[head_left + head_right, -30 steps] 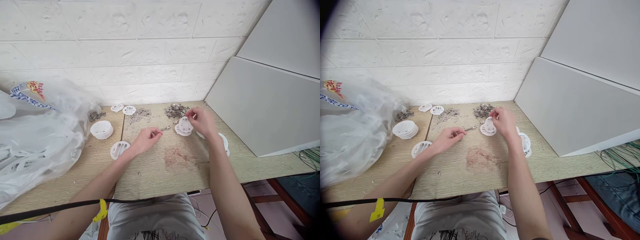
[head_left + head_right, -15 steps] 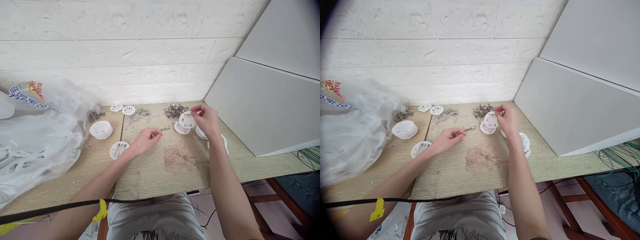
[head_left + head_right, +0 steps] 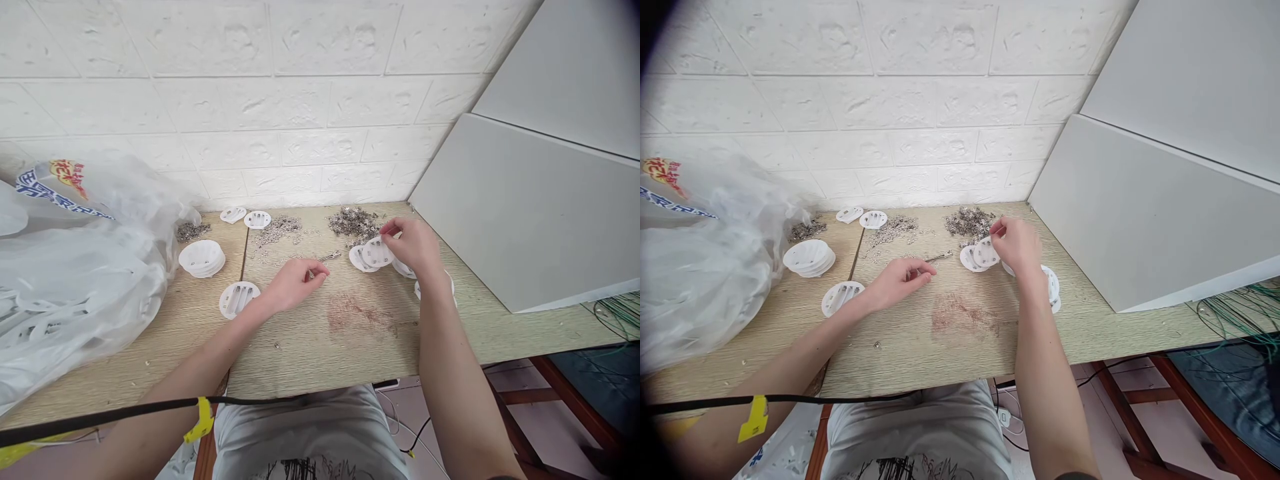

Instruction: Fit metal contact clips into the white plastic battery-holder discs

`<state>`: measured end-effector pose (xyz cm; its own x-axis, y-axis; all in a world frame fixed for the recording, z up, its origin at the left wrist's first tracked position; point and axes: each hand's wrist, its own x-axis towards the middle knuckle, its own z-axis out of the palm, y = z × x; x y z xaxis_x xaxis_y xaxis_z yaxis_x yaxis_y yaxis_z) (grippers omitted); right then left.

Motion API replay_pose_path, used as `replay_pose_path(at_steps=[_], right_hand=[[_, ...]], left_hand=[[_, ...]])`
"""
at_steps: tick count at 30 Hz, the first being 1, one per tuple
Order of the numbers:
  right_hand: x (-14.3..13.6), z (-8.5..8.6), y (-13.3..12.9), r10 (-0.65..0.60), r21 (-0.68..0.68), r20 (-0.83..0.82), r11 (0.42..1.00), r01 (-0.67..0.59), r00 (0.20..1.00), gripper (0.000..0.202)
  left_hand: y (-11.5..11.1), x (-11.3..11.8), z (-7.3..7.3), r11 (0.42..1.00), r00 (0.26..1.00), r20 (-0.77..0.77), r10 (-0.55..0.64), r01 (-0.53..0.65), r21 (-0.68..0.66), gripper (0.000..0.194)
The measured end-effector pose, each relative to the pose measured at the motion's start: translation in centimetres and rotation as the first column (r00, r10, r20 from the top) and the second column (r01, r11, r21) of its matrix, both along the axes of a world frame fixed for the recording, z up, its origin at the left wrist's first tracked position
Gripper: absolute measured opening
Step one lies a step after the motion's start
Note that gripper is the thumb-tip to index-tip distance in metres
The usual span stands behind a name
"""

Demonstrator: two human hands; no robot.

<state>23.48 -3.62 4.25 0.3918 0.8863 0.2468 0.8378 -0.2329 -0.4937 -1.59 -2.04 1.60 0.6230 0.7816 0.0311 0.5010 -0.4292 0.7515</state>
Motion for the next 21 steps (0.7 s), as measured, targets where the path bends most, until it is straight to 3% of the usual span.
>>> replay_pose_path(at_steps=[4, 7, 10, 13, 17, 21], right_hand=[[-0.8, 0.3, -0.1, 0.168, -0.057, -0.109, 0.983, -0.175, 0.98, 0.016], [-0.9, 0.5, -0.1, 0.266, 0.027, -0.264, 0.963, -0.269, 0.927, 0.013], [-0.5, 0.5, -0.2, 0.183, 0.136, -0.29, 0.979, -0.149, 0.939, 0.015], [0.2, 0.2, -0.1, 0.044, 0.123, -0.19, 0.992, -0.021, 0.981, 0.015], [0.4, 0.0, 0.0, 0.026, -0.025, -0.087, 0.999, -0.029, 0.996, 0.015], [0.3, 0.1, 0.0, 0.058, -0.1, -0.059, 0.993, -0.064, 0.997, 0.015]], left_hand=[[-0.1, 0.1, 0.1, 1.0, 1.0, 0.022, -0.007, 0.006, 0.018, 0.029], [-0.1, 0.0, 0.1, 0.996, 0.998, 0.028, -0.056, 0.054, 0.076, 0.028], [-0.3, -0.1, 0.0, 0.969, 0.989, -0.056, -0.133, 0.142, 0.202, 0.033], [-0.5, -0.1, -0.2, 0.916, 0.959, -0.203, -0.2, 0.256, 0.309, 0.041], [-0.7, -0.1, -0.5, 0.875, 0.921, -0.303, -0.247, 0.346, 0.337, 0.043], [-0.7, -0.1, -0.5, 0.872, 0.922, -0.309, -0.233, 0.338, 0.353, 0.038]])
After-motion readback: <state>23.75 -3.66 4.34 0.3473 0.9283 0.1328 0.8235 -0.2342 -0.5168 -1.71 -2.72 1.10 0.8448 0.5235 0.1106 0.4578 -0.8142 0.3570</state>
